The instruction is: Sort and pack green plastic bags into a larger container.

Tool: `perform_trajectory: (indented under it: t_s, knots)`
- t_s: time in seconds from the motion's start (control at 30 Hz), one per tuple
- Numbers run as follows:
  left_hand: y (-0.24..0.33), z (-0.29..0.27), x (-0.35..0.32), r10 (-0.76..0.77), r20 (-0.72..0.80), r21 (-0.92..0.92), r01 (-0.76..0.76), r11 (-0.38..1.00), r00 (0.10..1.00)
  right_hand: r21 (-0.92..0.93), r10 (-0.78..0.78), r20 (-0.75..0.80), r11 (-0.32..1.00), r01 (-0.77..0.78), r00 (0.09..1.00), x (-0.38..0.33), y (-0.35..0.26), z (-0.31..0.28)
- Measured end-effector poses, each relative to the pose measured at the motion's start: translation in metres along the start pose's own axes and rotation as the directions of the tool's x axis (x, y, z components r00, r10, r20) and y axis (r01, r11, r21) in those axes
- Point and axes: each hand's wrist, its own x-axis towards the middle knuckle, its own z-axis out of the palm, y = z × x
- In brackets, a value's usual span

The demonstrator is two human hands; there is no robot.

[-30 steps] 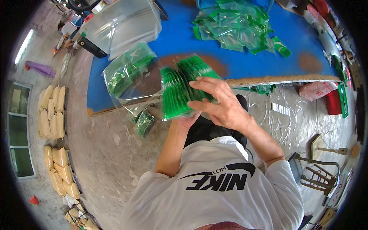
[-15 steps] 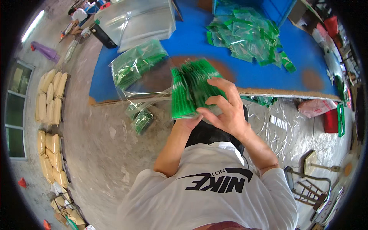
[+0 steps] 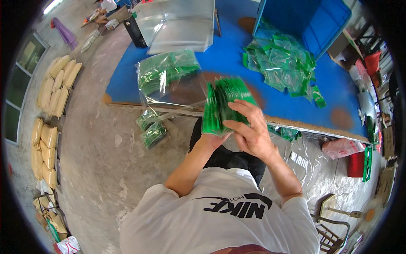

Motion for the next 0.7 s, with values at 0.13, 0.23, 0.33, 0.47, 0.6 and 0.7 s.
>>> perform_trajectory:
  t_s: [0.13,0.23,0.33,0.47,0.6,0.7]
  knots:
    - [-0.001,0.000,0.003,0.016,0.048,0.003,-0.016,1.000,0.999,0.034,0.069,-0.079,0.997,-0.066,0.994,-0.001,-0.002,-0.001]
    - [-0.007,-0.001,0.000,0.050,-0.039,0.155,-0.044,0.987,0.998,0.052,0.122,-0.120,0.992,-0.117,0.985,0.000,-0.006,0.003]
    - [-0.010,-0.001,-0.001,0.135,-0.007,0.360,-0.124,0.925,0.991,0.033,0.134,-0.160,0.991,-0.130,0.978,-0.003,-0.006,0.009]
    - [-0.006,0.000,-0.001,0.061,-0.035,0.168,-0.054,0.984,0.998,0.024,0.146,-0.180,0.989,-0.144,0.973,-0.005,-0.003,0.011]
    - [-0.007,0.003,-0.003,0.060,-0.045,0.191,-0.050,0.980,0.997,0.022,0.153,-0.186,0.988,-0.152,0.971,-0.007,-0.003,0.012]
    - [-0.008,0.002,-0.004,0.048,-0.043,0.148,-0.041,0.988,0.998,0.028,0.165,-0.174,0.986,-0.163,0.971,-0.006,-0.006,0.009]
